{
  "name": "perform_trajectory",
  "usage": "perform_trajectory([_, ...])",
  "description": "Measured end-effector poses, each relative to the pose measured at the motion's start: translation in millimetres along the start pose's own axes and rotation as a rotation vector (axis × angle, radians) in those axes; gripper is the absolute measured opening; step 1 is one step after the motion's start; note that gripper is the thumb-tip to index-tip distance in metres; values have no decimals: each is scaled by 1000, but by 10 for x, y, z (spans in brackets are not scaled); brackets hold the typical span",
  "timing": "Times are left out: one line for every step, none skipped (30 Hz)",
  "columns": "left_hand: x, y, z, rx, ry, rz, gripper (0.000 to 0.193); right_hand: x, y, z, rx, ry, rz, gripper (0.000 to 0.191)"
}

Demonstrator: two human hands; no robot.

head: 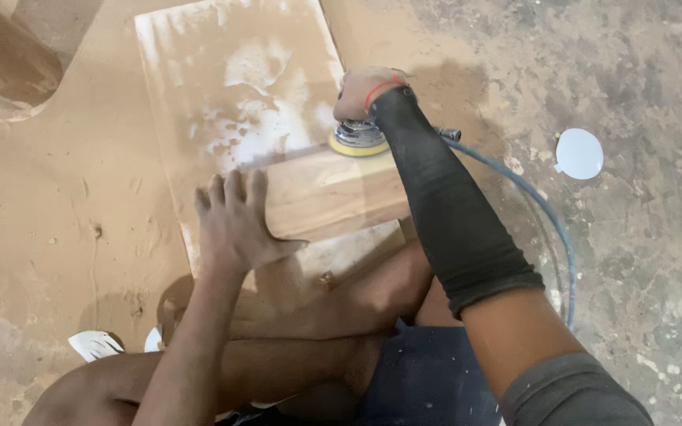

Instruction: The person sits on the floor and uses a handheld orbital sander to smooth the surface of a rectangular wooden block. They hold the block steady with one hand while moving the sander across its top face.

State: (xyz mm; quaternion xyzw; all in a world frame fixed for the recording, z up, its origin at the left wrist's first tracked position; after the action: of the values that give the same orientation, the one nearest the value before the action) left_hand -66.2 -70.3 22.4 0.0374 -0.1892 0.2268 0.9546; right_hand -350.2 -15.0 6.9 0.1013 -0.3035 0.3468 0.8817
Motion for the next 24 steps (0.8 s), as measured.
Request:
perform_trajectory([42,15,-18,-12,39,-5,134,-44,-13,-13,37,-17,-3,43])
perform_trajectory([70,29,-27,-25,78,-15,133,-57,0,-44,71,-34,-11,43])
perform_trajectory([66,32,-51,-36,60,-13,135,-39,16,-52,44,14,12,42])
perform_trajectory([51,30,-67,-48,39,-13,136,6,46,-68,17,60,35,41])
perform_trajectory([36,27,-80,-57,16,-11,138,78,86,-93,-8,103,58,40])
perform_trajectory([5,18,-78,-60,-4,-11,138,195,142,-102,-25,207,77,39])
perform_trajectory([-45,-7,-58,-64,-21,-11,137,351,212,-120,-42,314,97,38])
perform_trajectory([-102,-29,-30,-67,-36,-15,137,527,271,-140,-59,422,112,37])
perform_trajectory([-163,-56,-13,-33,-77,-8,135,665,328,-194,-65,406,87,38])
perform_trajectory([-234,-87,12,0,-114,-1,133,803,387,-225,-71,394,61,41])
perform_trajectory([-315,-128,45,29,-150,10,131,929,424,-253,-79,385,39,45])
perform_trajectory([-397,-156,99,17,-144,-4,129,1118,422,-265,-77,508,98,43])
perform_trajectory([-463,-173,130,10,-146,-18,127,1323,431,-310,-74,622,159,41])
perform_trajectory([-507,-177,143,3,-151,-32,126,1460,430,-310,-71,732,222,39])
perform_trajectory([-536,-188,138,16,-174,-22,128,1462,442,-314,-66,709,201,39])
perform_trajectory([-554,-191,129,26,-190,-12,131,1450,459,-325,-62,693,179,39])
perform_trajectory([-570,-191,121,32,-203,-3,133,1410,474,-334,-60,682,157,39])
perform_trajectory([-565,-181,124,28,-180,4,131,1306,498,-339,-53,611,110,40])
perform_trajectory([-514,-163,103,24,-161,12,128,1161,518,-325,-47,536,65,41])
perform_trajectory([-456,-142,83,22,-143,20,126,1015,537,-315,-39,459,23,43])
perform_trajectory([-411,-122,53,20,-175,25,127,896,534,-305,-86,430,34,42])
perform_trajectory([-363,-102,29,21,-203,32,128,778,522,-282,-127,403,47,42])
perform_trajectory([-319,-86,12,26,-229,38,129,666,513,-244,-166,378,59,42])
perform_trajectory([-269,-67,29,6,-190,35,128,567,481,-192,-125,367,85,42])
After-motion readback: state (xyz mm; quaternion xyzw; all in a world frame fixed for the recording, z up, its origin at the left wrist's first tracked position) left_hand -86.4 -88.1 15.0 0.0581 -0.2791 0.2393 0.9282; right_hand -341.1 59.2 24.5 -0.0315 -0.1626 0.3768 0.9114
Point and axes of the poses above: each hand's wrist, its own x-axis away from the middle knuckle, its own z-axis out of the back of the hand, y = z × x, the point moved 5 cm from there along -x, towards the middle knuckle, and after that the axes turned 11 degrees about -y, right-handed, at the moved point
